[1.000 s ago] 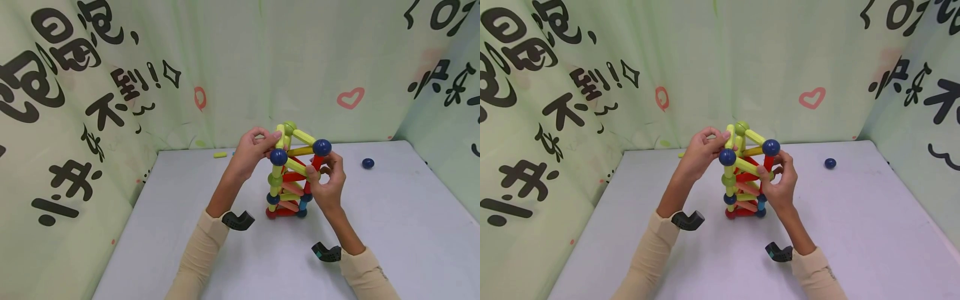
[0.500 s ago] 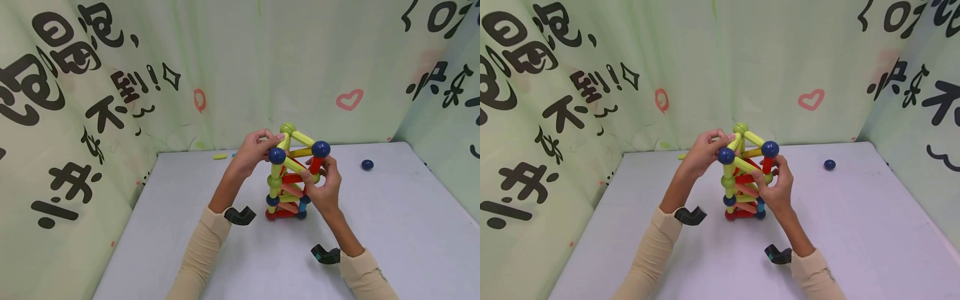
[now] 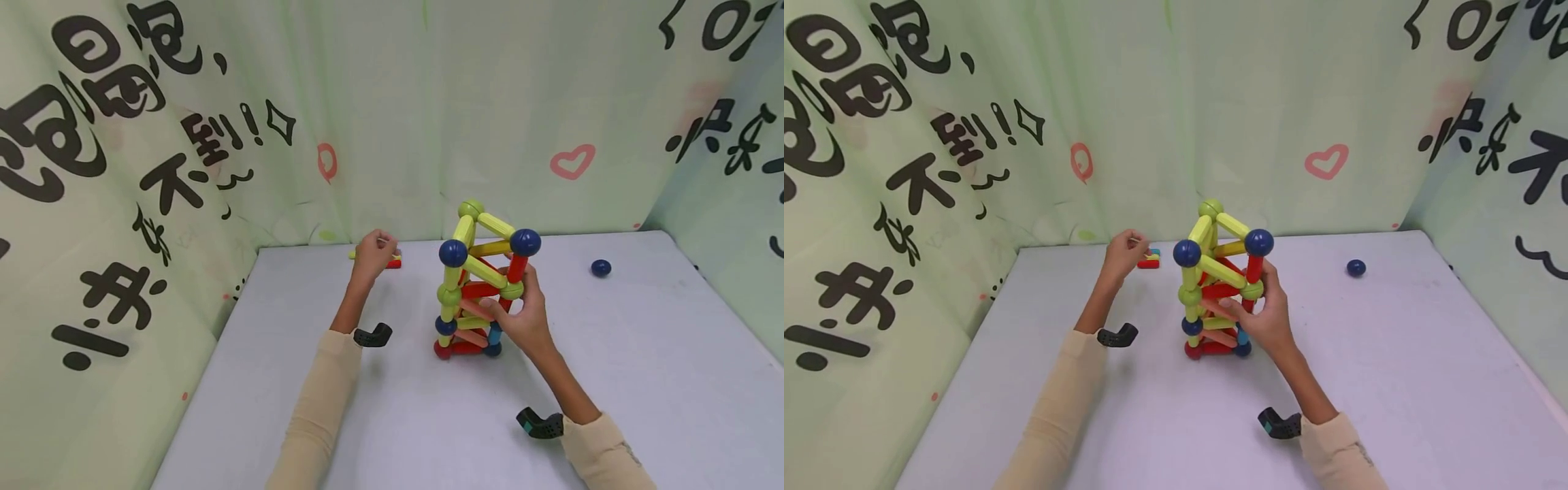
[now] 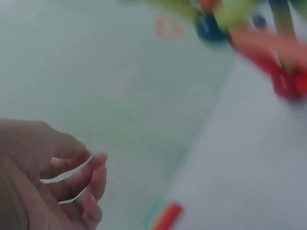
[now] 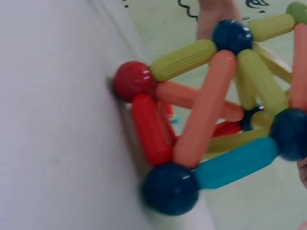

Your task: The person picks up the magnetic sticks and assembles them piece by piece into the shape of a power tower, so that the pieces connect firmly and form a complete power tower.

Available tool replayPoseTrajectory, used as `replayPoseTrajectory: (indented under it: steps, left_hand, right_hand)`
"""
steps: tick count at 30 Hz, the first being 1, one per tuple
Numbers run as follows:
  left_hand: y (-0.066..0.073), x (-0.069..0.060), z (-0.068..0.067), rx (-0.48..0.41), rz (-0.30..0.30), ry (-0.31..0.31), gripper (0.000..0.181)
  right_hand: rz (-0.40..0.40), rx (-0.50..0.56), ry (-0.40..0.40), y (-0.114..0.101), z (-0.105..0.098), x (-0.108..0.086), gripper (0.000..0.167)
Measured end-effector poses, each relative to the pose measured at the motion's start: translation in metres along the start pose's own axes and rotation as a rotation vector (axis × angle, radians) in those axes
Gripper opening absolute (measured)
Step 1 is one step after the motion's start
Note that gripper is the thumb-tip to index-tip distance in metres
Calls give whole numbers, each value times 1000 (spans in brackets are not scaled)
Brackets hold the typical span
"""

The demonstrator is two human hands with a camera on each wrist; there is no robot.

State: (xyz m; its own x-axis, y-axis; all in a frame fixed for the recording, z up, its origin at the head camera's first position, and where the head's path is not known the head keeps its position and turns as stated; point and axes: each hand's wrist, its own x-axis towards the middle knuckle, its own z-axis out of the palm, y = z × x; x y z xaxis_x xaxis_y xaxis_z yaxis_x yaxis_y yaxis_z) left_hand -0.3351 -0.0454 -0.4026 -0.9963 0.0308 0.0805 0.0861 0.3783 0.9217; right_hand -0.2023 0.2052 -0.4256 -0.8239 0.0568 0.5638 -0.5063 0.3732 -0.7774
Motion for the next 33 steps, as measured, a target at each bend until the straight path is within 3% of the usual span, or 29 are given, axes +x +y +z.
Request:
replayPoseTrajectory:
  steps: [4, 7, 8, 12, 14, 16, 18, 22, 26, 28, 31, 33]
  left_hand:
    - [-54, 14, -7, 277, -42, 128, 20]
    - [-80, 19, -12, 470, -26, 128, 32]
    - [-85, 20, -14, 525, -32, 96, 38]
    - [-99, 26, -20, 724, 43, -60, 53]
    - [-103, 27, -23, 782, 78, -100, 54]
    - [-106, 28, -23, 829, 109, -86, 51]
    - [-108, 28, -22, 867, 145, -25, 47]
    - [-109, 25, -20, 946, 159, 95, 38]
    - [-104, 20, -19, 960, 120, 169, 26]
    - [-98, 19, -18, 904, 98, 207, 24]
    - [-80, 16, -16, 710, 85, 271, 27]
    - [-60, 12, -14, 499, 109, 303, 27]
  right_hand:
    - [128, -23, -140, 12, 1, -12, 66]
    - [185, -67, -236, 34, -1, -19, 59]
    - [195, -81, -274, 36, -3, -20, 59]
    - [202, -52, -429, 46, -9, -20, 67]
    - [216, -34, -522, 51, -11, -21, 70]
    - [231, -60, -593, 55, -13, -23, 74]
    - [245, -100, -629, 58, -12, -26, 76]
    - [269, -162, -590, 60, -4, -32, 75]
    - [320, -187, -528, 57, 4, -35, 72]
    - [347, -216, -502, 54, 8, -36, 71]
    - [375, -279, -462, 49, 13, -37, 73]
    - [388, -309, -441, 47, 16, -37, 75]
